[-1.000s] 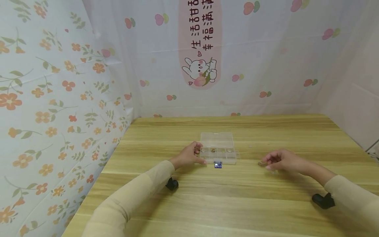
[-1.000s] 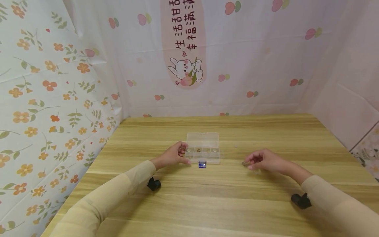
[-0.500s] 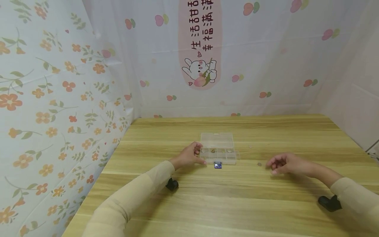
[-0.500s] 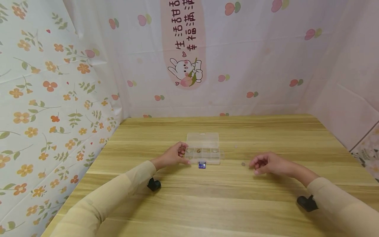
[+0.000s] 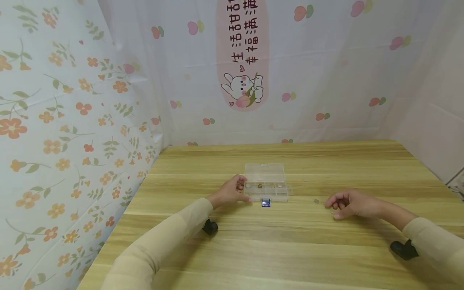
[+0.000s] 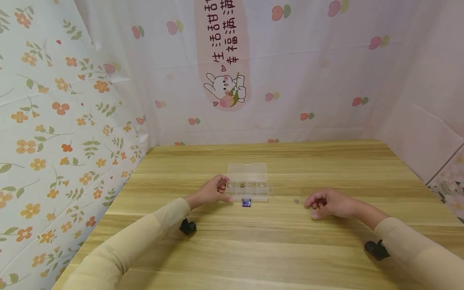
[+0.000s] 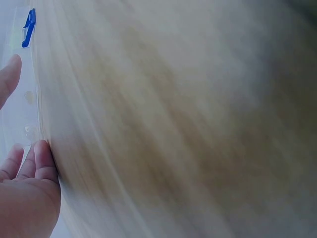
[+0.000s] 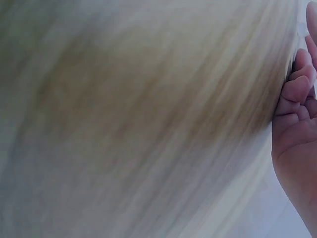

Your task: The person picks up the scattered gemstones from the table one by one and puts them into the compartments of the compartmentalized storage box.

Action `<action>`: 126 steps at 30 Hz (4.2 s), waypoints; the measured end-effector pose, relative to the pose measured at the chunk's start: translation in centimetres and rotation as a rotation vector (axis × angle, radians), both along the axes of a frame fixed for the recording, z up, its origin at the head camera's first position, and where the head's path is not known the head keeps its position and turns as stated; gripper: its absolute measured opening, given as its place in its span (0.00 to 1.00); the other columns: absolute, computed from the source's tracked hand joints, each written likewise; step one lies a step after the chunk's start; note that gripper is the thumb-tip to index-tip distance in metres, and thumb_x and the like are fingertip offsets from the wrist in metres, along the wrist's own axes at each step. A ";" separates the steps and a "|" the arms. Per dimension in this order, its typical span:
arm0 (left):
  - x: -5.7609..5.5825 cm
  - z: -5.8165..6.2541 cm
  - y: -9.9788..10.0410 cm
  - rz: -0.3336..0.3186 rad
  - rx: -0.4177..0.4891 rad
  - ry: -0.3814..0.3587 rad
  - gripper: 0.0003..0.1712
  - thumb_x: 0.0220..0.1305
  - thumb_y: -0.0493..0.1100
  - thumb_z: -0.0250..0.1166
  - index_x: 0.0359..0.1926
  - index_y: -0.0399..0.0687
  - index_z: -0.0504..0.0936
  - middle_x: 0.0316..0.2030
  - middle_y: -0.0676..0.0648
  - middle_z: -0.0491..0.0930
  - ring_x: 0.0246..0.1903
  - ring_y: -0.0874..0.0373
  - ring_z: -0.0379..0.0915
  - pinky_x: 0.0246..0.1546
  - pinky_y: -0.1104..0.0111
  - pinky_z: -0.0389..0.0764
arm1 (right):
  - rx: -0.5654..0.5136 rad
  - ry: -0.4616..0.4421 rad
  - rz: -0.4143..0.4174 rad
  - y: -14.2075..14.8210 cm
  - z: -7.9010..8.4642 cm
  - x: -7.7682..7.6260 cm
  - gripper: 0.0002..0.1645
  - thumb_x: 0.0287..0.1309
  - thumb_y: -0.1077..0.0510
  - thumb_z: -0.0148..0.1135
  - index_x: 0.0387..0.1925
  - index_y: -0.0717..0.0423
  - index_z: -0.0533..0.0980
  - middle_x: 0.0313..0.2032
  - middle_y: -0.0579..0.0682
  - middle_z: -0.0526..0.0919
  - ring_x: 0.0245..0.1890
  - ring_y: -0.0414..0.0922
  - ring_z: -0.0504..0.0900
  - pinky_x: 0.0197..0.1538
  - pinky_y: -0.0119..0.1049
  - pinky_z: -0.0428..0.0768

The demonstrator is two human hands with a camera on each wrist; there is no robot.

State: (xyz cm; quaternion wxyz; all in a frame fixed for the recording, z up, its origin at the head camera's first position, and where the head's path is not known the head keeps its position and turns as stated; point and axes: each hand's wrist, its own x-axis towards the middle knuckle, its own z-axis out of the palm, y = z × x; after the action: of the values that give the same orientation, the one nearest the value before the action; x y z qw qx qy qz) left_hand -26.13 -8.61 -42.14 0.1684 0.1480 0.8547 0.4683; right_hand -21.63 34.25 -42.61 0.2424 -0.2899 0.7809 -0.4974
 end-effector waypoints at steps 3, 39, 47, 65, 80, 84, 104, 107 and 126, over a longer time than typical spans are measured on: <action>0.0 0.0 0.0 -0.001 0.007 0.003 0.40 0.49 0.41 0.78 0.61 0.43 0.67 0.50 0.47 0.70 0.48 0.54 0.66 0.51 0.62 0.71 | -0.001 0.008 0.005 0.0 -0.2 0.0 0.17 0.58 0.67 0.66 0.47 0.72 0.75 0.36 0.47 0.75 0.33 0.37 0.71 0.33 0.31 0.73; -0.2 -0.2 -0.1 -0.017 0.018 0.012 0.40 0.49 0.42 0.79 0.60 0.43 0.68 0.49 0.47 0.69 0.46 0.55 0.65 0.49 0.63 0.71 | 0.051 0.122 -0.015 -0.1 -0.5 0.2 0.08 0.59 0.64 0.65 0.41 0.62 0.79 0.33 0.46 0.75 0.31 0.40 0.70 0.33 0.34 0.72; 0.0 -0.1 -0.1 -0.021 0.016 0.007 0.41 0.49 0.42 0.78 0.61 0.43 0.67 0.48 0.47 0.69 0.46 0.55 0.64 0.47 0.64 0.70 | 0.041 0.090 -0.032 0.0 -0.5 0.3 0.09 0.60 0.64 0.64 0.42 0.64 0.79 0.33 0.48 0.77 0.31 0.40 0.71 0.33 0.34 0.73; 0.1 0.1 -0.1 -0.018 0.017 -0.008 0.41 0.50 0.42 0.78 0.62 0.44 0.66 0.49 0.48 0.68 0.47 0.56 0.64 0.48 0.64 0.70 | 0.105 0.102 -0.140 -1.2 0.8 -0.2 0.13 0.60 0.61 0.66 0.43 0.67 0.79 0.36 0.50 0.79 0.35 0.39 0.76 0.37 0.32 0.77; 0.1 0.1 -0.3 -0.019 0.016 -0.006 0.41 0.51 0.42 0.78 0.62 0.43 0.66 0.49 0.48 0.69 0.47 0.55 0.64 0.49 0.63 0.70 | 0.088 0.075 -0.193 -3.6 2.3 -0.8 0.19 0.61 0.60 0.66 0.47 0.71 0.77 0.39 0.55 0.79 0.37 0.42 0.77 0.40 0.34 0.77; 0.0 0.0 -0.2 -0.013 0.014 -0.004 0.40 0.50 0.42 0.78 0.62 0.44 0.66 0.48 0.48 0.69 0.47 0.55 0.65 0.49 0.63 0.70 | 0.072 0.082 -0.200 -4.4 2.4 -1.2 0.19 0.61 0.59 0.66 0.47 0.71 0.76 0.39 0.55 0.80 0.38 0.43 0.77 0.41 0.35 0.77; -0.1 0.0 -0.2 -0.020 0.016 0.009 0.40 0.50 0.40 0.78 0.61 0.42 0.67 0.49 0.47 0.69 0.47 0.54 0.65 0.50 0.63 0.70 | 0.050 0.082 -0.235 -8.7 3.4 -3.0 0.22 0.59 0.57 0.69 0.47 0.70 0.77 0.39 0.56 0.79 0.37 0.46 0.76 0.39 0.35 0.78; -0.1 0.0 -0.2 -0.017 0.014 0.010 0.40 0.50 0.41 0.78 0.61 0.42 0.67 0.49 0.47 0.69 0.47 0.55 0.65 0.50 0.63 0.71 | 0.033 0.088 -0.244 -9.3 3.6 -3.2 0.19 0.59 0.59 0.68 0.47 0.70 0.77 0.39 0.55 0.79 0.38 0.46 0.76 0.39 0.35 0.78; 0.0 0.0 -0.2 -0.013 0.028 0.006 0.40 0.50 0.39 0.77 0.61 0.40 0.67 0.49 0.46 0.69 0.46 0.54 0.65 0.49 0.63 0.70 | 0.002 0.110 -0.228 -13.1 4.0 -5.0 0.21 0.58 0.58 0.69 0.48 0.69 0.78 0.38 0.55 0.79 0.37 0.48 0.75 0.41 0.41 0.78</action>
State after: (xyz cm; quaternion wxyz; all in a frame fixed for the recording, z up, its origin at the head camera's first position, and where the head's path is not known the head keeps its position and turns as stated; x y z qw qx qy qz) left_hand -26.16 -8.77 -42.17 0.1669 0.1573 0.8474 0.4788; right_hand -26.64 21.11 -38.56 0.1412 -0.2257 0.8215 -0.5043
